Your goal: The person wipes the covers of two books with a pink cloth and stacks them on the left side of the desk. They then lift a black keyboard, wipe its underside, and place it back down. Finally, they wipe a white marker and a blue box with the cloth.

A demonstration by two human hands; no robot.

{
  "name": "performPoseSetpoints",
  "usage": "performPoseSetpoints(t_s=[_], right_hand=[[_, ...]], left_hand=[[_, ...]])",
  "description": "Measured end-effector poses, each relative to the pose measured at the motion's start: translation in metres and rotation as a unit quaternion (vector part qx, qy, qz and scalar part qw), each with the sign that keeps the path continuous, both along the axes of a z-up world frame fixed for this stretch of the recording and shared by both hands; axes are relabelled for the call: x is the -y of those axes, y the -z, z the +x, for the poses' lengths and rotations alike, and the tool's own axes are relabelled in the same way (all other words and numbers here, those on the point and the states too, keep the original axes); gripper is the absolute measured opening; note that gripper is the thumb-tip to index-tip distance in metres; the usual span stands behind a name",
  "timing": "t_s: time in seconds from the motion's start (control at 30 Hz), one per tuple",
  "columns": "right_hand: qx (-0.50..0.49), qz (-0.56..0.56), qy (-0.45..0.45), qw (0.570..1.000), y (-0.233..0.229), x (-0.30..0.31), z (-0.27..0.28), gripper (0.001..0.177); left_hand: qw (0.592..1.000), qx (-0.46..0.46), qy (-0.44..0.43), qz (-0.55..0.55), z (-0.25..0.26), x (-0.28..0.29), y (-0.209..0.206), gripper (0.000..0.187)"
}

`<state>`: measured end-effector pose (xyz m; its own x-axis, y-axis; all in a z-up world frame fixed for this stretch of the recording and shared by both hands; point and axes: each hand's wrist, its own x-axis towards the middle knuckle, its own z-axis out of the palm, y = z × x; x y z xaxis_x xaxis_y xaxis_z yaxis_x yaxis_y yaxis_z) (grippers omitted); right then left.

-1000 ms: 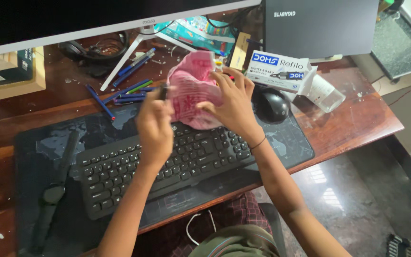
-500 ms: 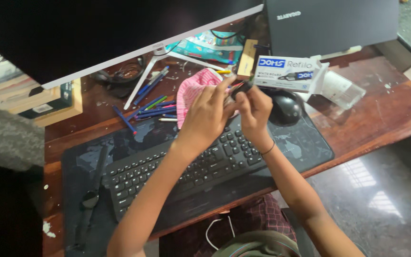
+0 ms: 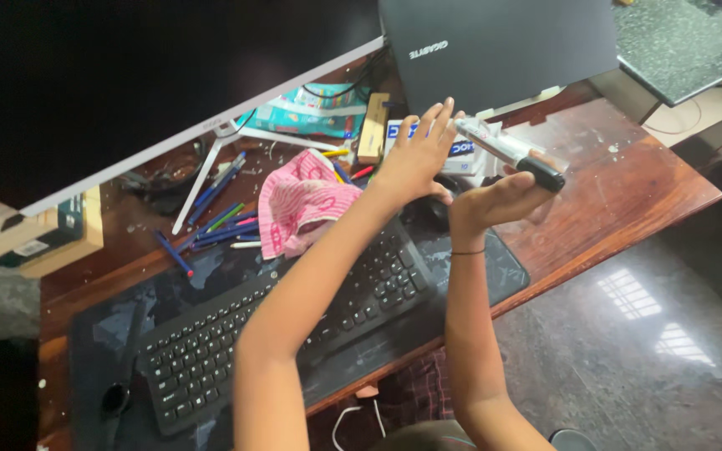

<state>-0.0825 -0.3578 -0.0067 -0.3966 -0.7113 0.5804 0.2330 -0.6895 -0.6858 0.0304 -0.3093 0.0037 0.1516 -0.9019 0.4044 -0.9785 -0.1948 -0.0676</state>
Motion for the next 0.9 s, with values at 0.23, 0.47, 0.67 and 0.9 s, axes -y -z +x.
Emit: performPoseSetpoints(t_s=[0.23,0.47,0.67,0.9], right_hand=[[0.02,0.041,-0.043,0.998,0.002,0.008,-0.003,0.046],[0.029,0.037,-0.103,0.994,0.005,-0.001,0.005,0.041],[0.05,0.018,-0.124,0.991,0.001,-0.005,0.009,0.038],[0.148,0.031,-0.267,0.952,-0.006,-0.023,0.007,0.036]], left_hand=[[0.998,-0.048,-0.012,0.045,0.008,0.009,-0.006,0.137],[0.998,-0.068,-0.013,-0.002,0.021,-0.009,-0.005,0.117],[0.982,-0.178,0.011,-0.068,0.032,-0.033,-0.007,0.104],[0.928,-0.24,0.053,-0.282,0.008,-0.136,-0.053,0.098]])
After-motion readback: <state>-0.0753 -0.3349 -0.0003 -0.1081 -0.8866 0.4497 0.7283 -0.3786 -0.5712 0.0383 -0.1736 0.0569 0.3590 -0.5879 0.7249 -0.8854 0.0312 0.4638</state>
